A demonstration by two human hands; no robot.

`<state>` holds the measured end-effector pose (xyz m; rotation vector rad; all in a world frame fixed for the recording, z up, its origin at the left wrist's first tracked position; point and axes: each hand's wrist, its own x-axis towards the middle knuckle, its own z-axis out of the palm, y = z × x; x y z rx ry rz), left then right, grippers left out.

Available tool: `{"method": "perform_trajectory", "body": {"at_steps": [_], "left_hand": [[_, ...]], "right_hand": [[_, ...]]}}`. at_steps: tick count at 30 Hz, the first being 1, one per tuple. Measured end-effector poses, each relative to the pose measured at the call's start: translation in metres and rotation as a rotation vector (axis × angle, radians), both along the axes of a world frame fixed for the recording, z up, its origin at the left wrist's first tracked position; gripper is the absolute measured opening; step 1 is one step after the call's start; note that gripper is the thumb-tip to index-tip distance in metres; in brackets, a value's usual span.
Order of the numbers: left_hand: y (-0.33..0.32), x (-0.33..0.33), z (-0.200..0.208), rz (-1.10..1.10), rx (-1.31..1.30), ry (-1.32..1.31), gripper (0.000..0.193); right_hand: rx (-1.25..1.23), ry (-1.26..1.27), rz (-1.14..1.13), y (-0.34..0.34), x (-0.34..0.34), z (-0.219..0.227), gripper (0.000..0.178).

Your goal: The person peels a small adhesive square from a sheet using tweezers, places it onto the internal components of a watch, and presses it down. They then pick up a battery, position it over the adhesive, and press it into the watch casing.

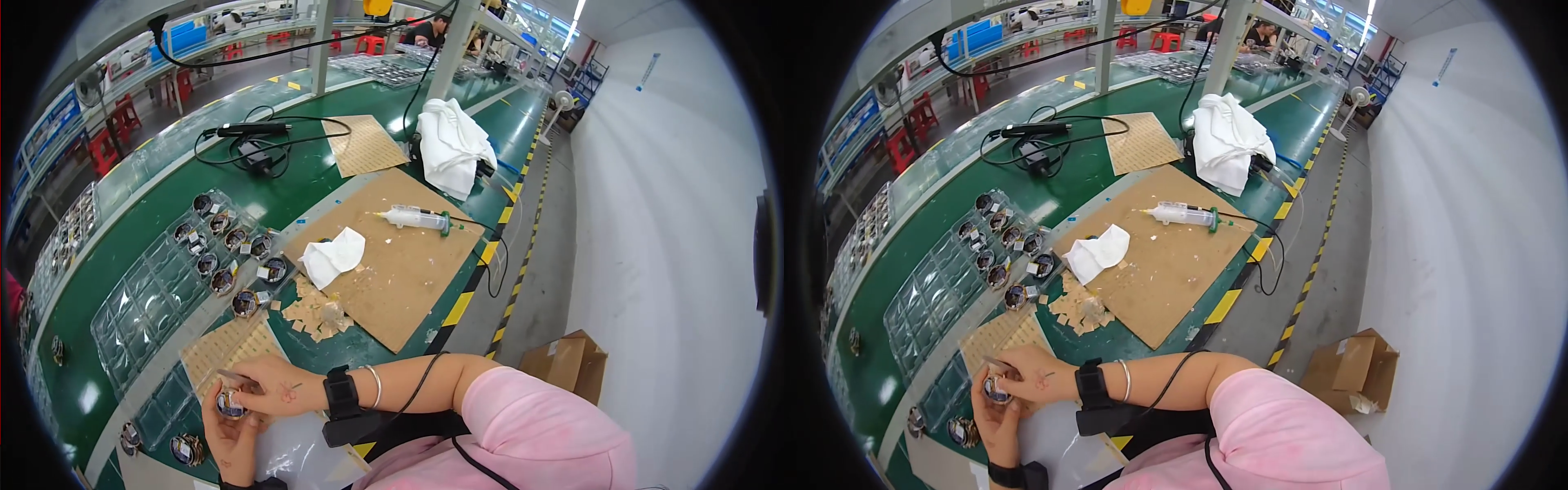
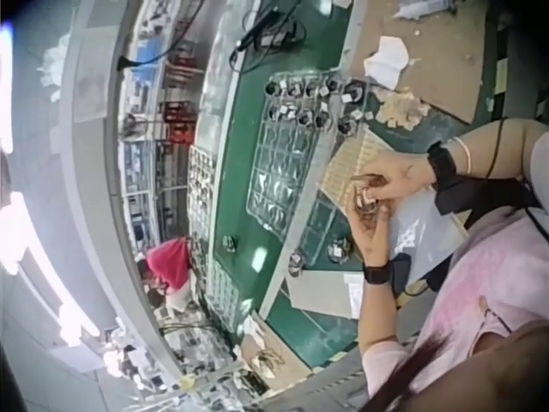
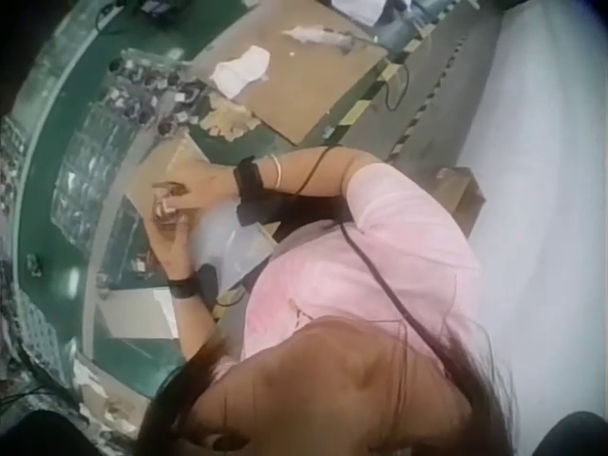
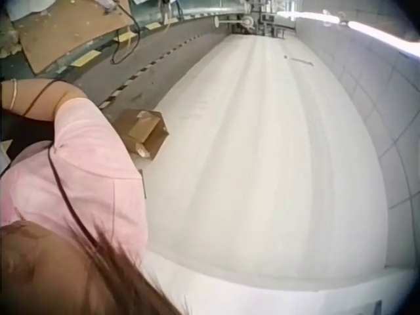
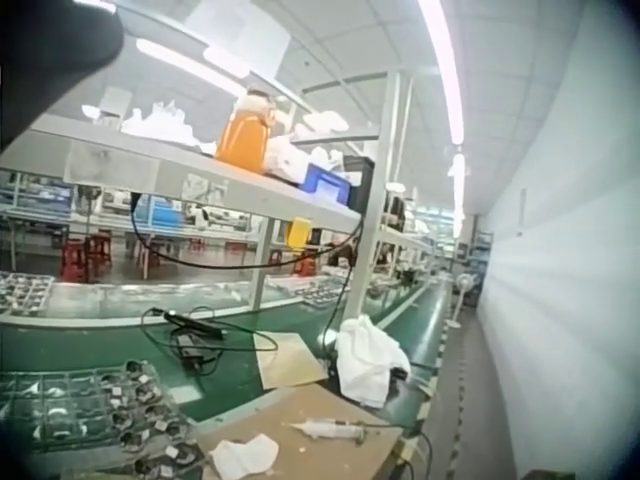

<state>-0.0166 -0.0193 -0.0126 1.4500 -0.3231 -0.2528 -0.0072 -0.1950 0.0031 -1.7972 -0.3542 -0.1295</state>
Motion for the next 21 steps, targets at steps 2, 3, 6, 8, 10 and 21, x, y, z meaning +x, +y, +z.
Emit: {"method": "perform_trajectory", "body": {"at_steps": [2,3,6,8,10,21], "left_hand": [[0.005,-0.004,0.000,0.013,0.067,-0.010,0.061],[0.005,-0.005,-0.001,0.009,0.068,-0.010,0.061],[0.007,-0.008,-0.003,0.040,0.081,0.047,0.068],[0.012,-0.009,-0.006,0.021,0.083,0.063,0.067],[0.016,-0.007,-0.011,-0.009,0.085,0.095,0.067],[0.019,-0.003,-0.014,-0.086,0.082,0.085,0.065]], "right_hand": [[0.018,0.012,0.031,0.000,-0.001,-0.001,0.023],[0.028,0.032,0.077,0.001,-0.003,-0.001,0.023],[0.047,0.075,0.165,0.002,-0.006,-0.003,0.024],[0.045,0.112,0.193,0.000,-0.005,-0.005,0.026],[0.041,0.139,0.201,-0.002,-0.004,-0.008,0.028],[0.043,0.265,0.363,-0.004,-0.007,0.015,0.026]]}}
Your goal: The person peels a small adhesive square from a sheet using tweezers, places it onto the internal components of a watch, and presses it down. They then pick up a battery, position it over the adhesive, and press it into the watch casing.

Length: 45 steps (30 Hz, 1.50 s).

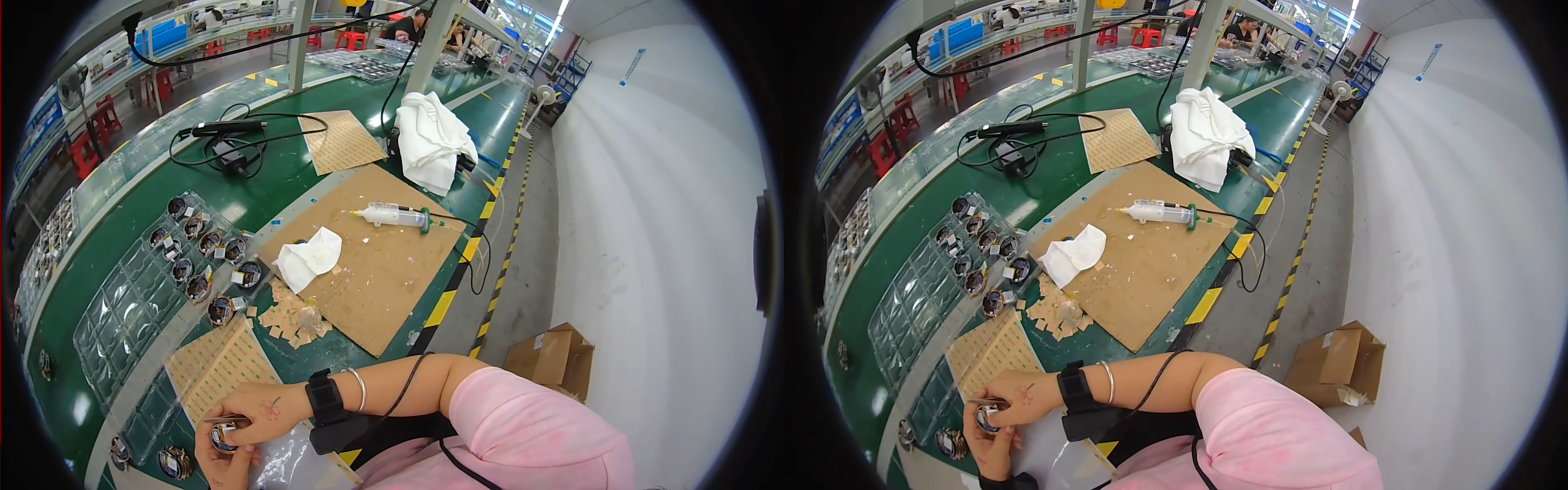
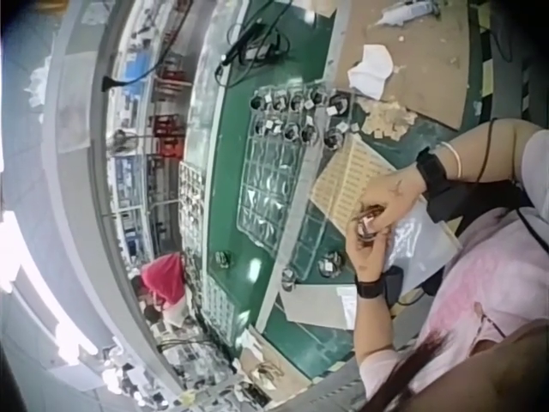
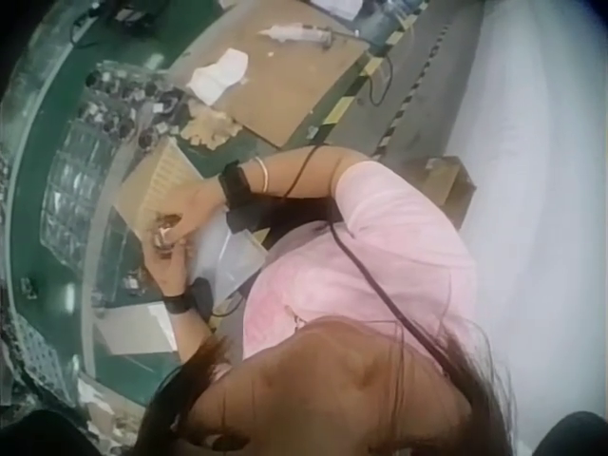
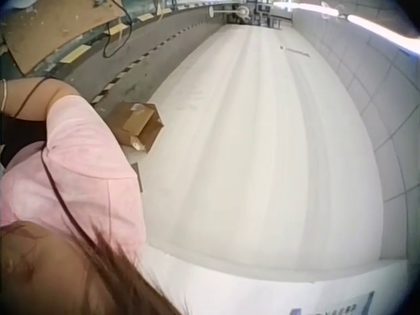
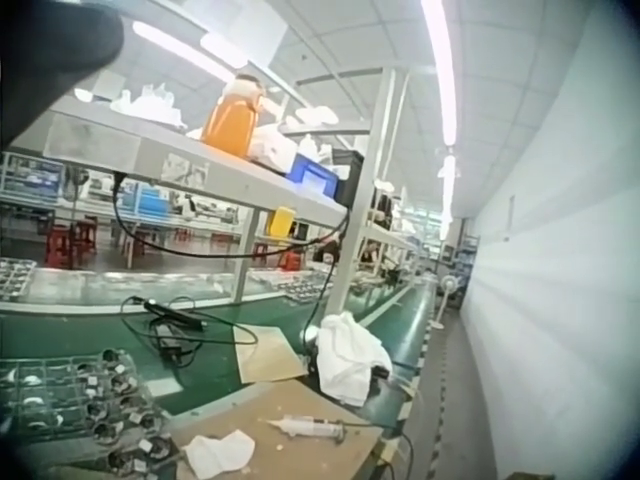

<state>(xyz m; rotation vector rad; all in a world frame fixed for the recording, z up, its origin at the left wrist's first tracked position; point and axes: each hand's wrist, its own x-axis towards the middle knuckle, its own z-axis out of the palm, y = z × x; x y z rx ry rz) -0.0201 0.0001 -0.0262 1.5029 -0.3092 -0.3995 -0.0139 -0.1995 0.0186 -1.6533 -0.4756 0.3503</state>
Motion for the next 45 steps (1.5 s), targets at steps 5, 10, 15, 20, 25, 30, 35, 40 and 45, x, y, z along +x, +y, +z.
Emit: {"method": "perform_trajectory", "body": {"at_steps": [5,10,15,20,25,30,35,40,45], "left_hand": [[0.000,-0.001,0.000,-0.030,0.021,0.014,0.063],[0.007,-0.006,0.010,-0.007,0.022,0.031,0.064],[0.000,-0.003,0.015,-0.187,-0.089,0.058,0.062],[-0.005,-0.001,0.014,-0.159,-0.115,-0.012,0.062],[0.000,-0.002,0.013,-0.129,-0.081,0.074,0.064],[-0.005,0.001,0.023,-0.165,-0.080,0.095,0.059],[-0.005,0.001,0.019,-0.220,-0.095,0.075,0.059],[-0.004,0.003,0.024,-0.208,-0.075,0.097,0.059],[-0.007,0.002,0.025,-0.189,-0.113,0.122,0.058]], "right_hand": [[-0.082,0.022,0.098,-0.007,0.001,0.005,0.024],[-0.005,-0.001,0.118,0.004,0.001,-0.003,0.025],[0.007,0.025,0.081,-0.002,-0.005,-0.002,0.026],[0.002,0.019,0.020,0.001,-0.003,-0.008,0.027],[0.009,0.112,0.084,0.002,0.000,-0.010,0.030],[-0.021,0.074,0.063,-0.001,0.000,-0.002,0.029],[-0.051,0.113,0.039,0.000,-0.004,-0.004,0.028],[-0.006,0.035,-0.035,0.005,-0.005,-0.007,0.033],[-0.045,0.038,-0.019,0.004,-0.003,-0.004,0.031]]}}
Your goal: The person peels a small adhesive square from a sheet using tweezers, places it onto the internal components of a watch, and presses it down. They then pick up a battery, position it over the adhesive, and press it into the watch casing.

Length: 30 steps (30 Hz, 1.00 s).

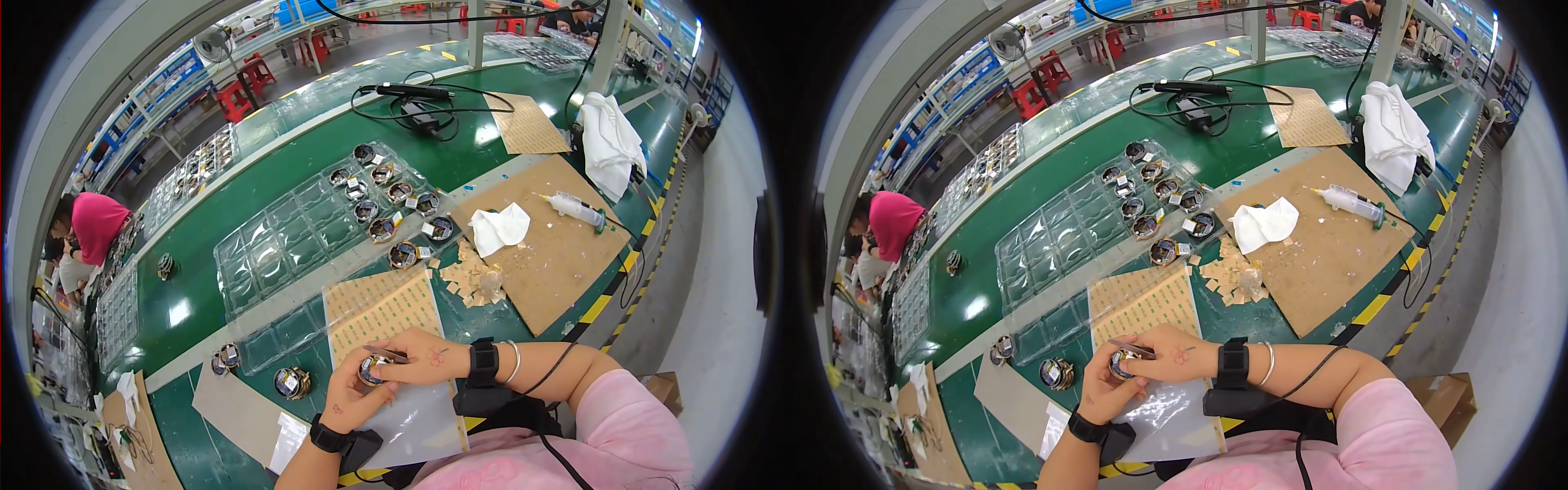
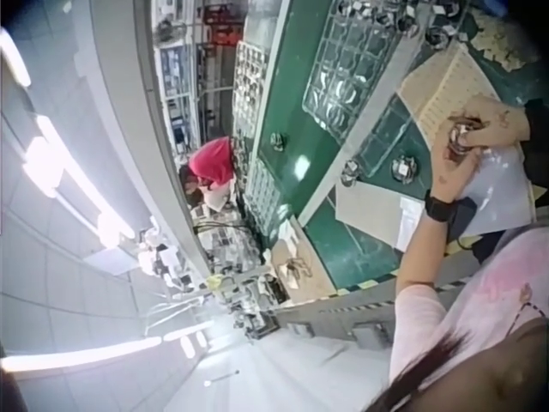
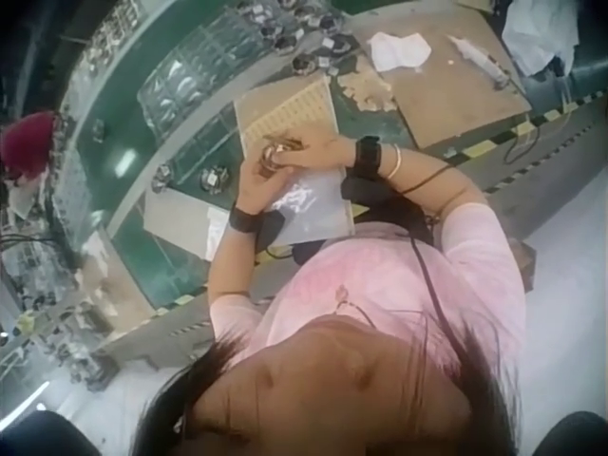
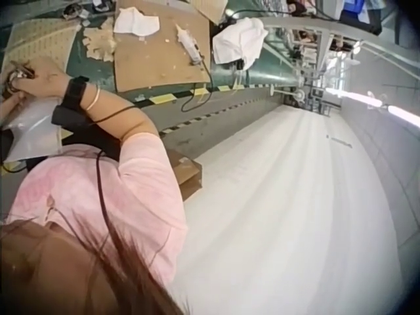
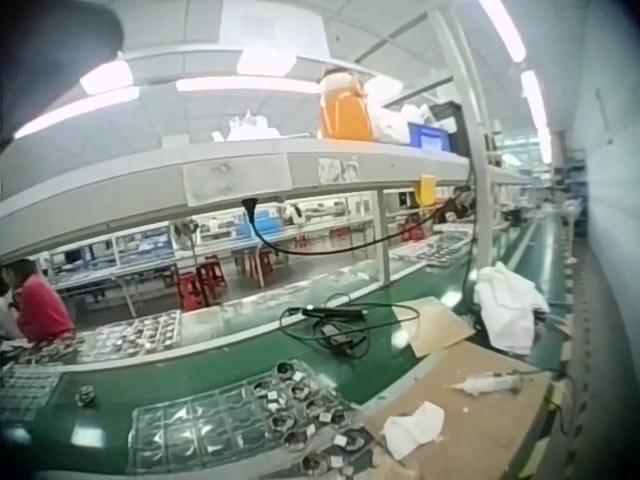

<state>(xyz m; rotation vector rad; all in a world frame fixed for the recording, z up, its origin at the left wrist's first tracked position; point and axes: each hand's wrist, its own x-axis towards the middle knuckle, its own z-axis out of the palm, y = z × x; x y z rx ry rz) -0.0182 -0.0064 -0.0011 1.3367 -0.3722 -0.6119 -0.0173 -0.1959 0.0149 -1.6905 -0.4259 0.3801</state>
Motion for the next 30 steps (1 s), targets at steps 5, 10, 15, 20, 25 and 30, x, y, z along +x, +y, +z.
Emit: {"method": "perform_trajectory", "body": {"at_steps": [5,10,15,20,25,30], "left_hand": [[-0.001,0.000,0.002,0.016,0.016,0.014,0.058],[0.002,0.002,-0.004,-0.008,-0.002,0.003,0.059],[0.001,0.002,0.000,-0.003,0.007,0.011,0.060],[0.002,0.002,0.002,-0.002,0.000,0.029,0.061],[0.001,0.002,0.003,-0.012,-0.021,0.043,0.060],[0.001,-0.001,0.003,0.021,-0.013,0.071,0.062]], "right_hand": [[-0.075,-0.036,-0.017,0.000,0.001,-0.003,0.031],[-0.080,-0.042,-0.020,0.002,0.002,-0.006,0.029],[-0.037,-0.053,-0.043,0.003,0.001,-0.011,0.030],[-0.068,-0.010,0.009,0.001,0.003,-0.010,0.029],[0.030,0.053,-0.015,0.002,0.002,-0.010,0.029],[-0.028,-0.009,-0.013,0.004,0.003,-0.010,0.027]]}}
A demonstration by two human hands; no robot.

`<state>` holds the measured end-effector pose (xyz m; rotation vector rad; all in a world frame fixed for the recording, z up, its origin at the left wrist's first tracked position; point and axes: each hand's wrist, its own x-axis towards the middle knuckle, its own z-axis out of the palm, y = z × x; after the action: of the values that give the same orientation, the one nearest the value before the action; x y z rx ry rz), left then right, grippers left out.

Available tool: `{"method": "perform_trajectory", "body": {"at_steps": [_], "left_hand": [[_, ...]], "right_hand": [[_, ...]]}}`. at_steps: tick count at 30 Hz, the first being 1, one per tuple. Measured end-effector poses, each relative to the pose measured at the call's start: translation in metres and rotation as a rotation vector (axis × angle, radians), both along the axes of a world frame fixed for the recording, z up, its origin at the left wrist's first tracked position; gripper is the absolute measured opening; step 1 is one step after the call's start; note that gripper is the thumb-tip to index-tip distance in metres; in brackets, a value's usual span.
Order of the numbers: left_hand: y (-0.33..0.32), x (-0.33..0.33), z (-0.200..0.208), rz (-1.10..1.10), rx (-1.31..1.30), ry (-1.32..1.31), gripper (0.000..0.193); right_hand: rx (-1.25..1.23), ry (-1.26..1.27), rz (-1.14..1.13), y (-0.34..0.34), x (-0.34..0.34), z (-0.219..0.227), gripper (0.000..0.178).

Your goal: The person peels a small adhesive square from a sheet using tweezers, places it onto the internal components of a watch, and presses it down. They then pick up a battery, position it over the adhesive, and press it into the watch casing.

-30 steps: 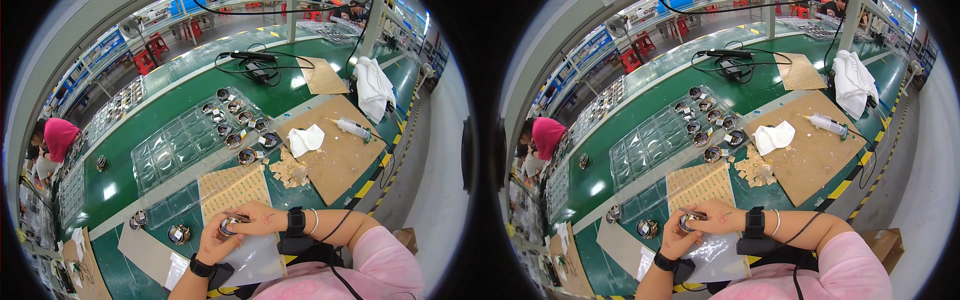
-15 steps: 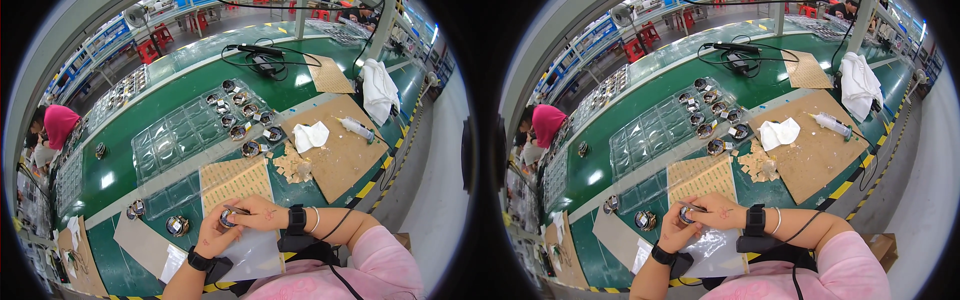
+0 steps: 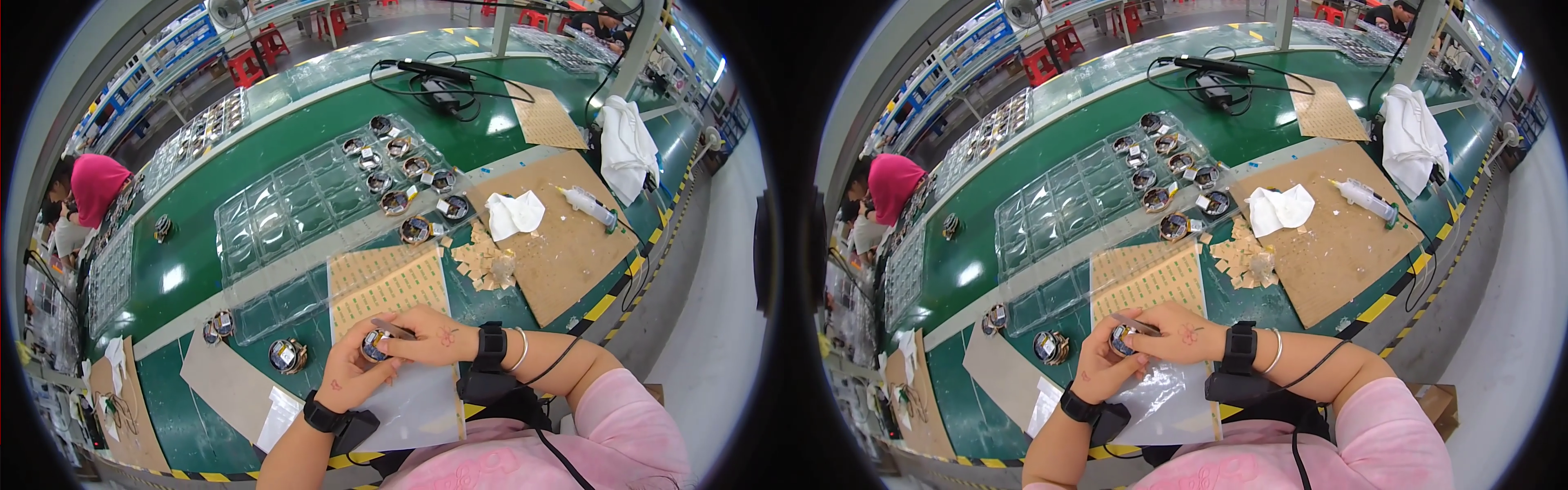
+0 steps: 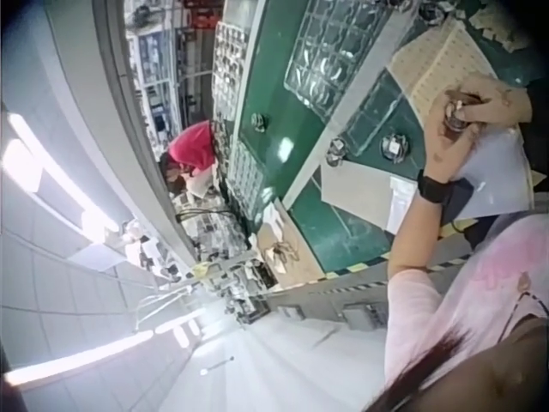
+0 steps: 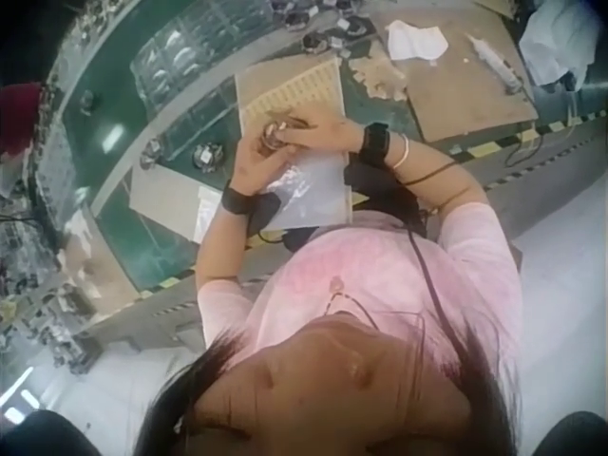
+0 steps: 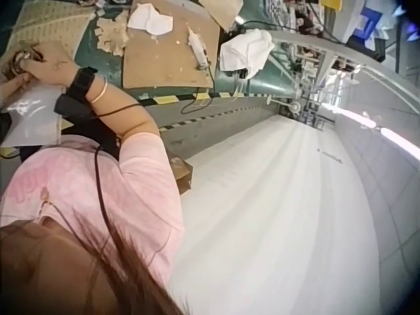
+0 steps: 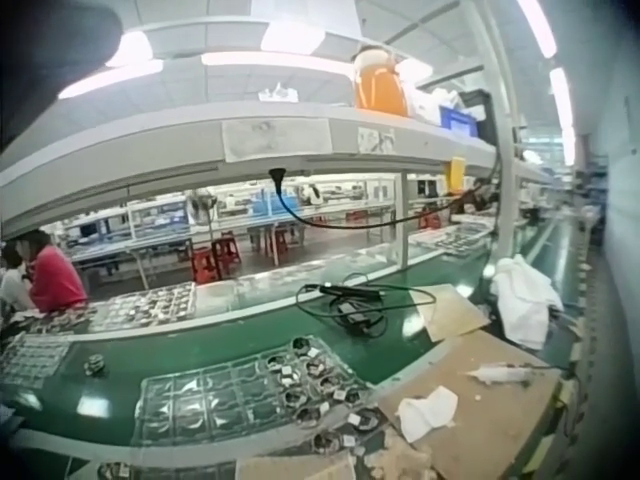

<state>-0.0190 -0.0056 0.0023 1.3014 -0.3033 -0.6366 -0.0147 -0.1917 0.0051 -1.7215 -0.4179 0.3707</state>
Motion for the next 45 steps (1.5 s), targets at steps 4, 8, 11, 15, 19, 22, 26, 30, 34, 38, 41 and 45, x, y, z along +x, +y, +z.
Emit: {"method": "perform_trajectory", "body": {"at_steps": [4,8,11,15,19,22,26,30,34,38,41,45], "left_hand": [[-0.003,0.004,0.000,-0.021,0.027,-0.058,0.063],[-0.002,0.005,0.000,-0.010,0.003,-0.058,0.063],[-0.001,0.003,-0.006,0.028,0.012,-0.064,0.058],[-0.002,0.002,-0.004,0.059,0.001,-0.082,0.057],[-0.003,0.001,-0.002,0.073,-0.007,-0.114,0.057],[-0.002,0.002,-0.003,0.078,-0.003,-0.144,0.057],[-0.002,0.002,-0.006,0.080,-0.009,-0.181,0.056],[-0.003,0.002,-0.009,0.089,-0.008,-0.225,0.054],[-0.004,0.001,-0.012,0.091,0.062,-0.297,0.056],[-0.003,-0.001,-0.014,0.141,0.132,-0.367,0.055],[-0.001,0.002,-0.004,0.189,0.252,-0.516,0.053],[0.000,0.000,0.031,0.191,0.373,-0.695,0.050]], "right_hand": [[-0.005,-0.016,-0.003,-0.006,0.000,0.011,0.025],[-0.014,0.090,-0.004,-0.003,0.001,0.011,0.024],[0.051,0.157,0.011,-0.003,0.003,0.004,0.028],[0.132,0.237,0.026,-0.006,0.005,0.003,0.034],[0.176,0.286,0.025,-0.008,0.005,0.002,0.039],[0.201,0.308,0.010,-0.008,0.004,0.003,0.038],[0.205,0.294,-0.012,-0.005,0.003,0.005,0.032],[0.106,0.181,0.007,-0.005,0.004,0.005,0.027],[0.011,0.073,0.023,-0.007,0.005,0.005,0.027],[0.071,0.078,0.005,0.000,0.000,0.006,0.026],[0.197,0.195,-0.048,0.000,-0.002,0.003,0.025],[0.262,0.323,-0.040,-0.010,0.004,0.002,0.027]]}}
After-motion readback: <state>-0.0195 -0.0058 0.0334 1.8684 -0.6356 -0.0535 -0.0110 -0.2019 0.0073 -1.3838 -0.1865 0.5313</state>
